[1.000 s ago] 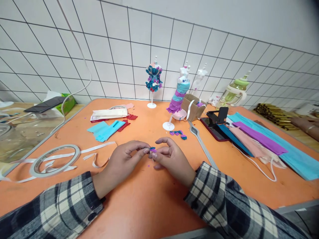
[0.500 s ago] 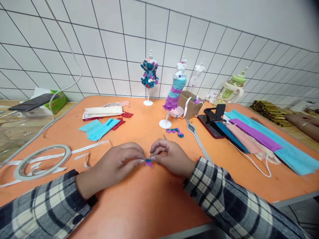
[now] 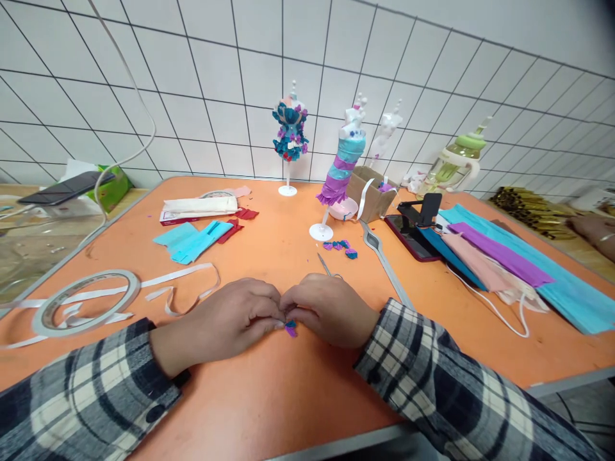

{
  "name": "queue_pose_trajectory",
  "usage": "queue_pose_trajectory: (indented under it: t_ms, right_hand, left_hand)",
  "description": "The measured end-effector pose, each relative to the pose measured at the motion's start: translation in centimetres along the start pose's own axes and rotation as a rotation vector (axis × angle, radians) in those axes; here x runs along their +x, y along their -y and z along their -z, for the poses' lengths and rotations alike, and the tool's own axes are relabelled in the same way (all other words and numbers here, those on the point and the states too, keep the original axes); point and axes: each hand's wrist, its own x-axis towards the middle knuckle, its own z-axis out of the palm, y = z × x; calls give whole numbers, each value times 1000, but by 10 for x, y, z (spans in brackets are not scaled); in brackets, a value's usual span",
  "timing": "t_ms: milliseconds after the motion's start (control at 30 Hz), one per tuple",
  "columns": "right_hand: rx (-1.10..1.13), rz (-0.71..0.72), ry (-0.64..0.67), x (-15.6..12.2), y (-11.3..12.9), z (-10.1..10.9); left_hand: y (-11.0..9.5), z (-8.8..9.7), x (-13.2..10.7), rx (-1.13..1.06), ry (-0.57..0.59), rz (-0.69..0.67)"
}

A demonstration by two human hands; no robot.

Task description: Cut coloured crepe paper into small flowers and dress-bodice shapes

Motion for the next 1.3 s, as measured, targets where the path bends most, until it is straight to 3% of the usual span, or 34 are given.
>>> queue_pose_trajectory:
  t_ms: [367,467,567,667,733,867,967,1133,1300]
  right_hand:
    - [-402,70,-134,-7,22,-6]
    - [-477,28,-166,-7,30,-8]
    - [-471,-46,-246,-8,34,-9]
    - [-226,-106,-372,-7,36,-9]
    - [91,-224,-409,-4,34,-8]
    - [846,-595,-238,4,25,-5]
    - [1224,-724,-145,7,22,-3]
    - [1402,-797,-188,5,32,-3]
    - [1412,-828,-245,4,33,-7]
  left_hand:
    - [-8,-9,2,207,-73,200]
    - [-10,-11,6,258,-175,323]
    - [-9,-8,12,97,-340,483]
    - [-7,-3,14,-165,-530,678]
    - [-6,0,14,-181,-621,689]
    - [-7,-2,9,113,-660,432]
    - [-4,-5,5,310,-650,251]
    - [1,-7,1,468,-632,142]
    - [0,-11,2,429,-621,172]
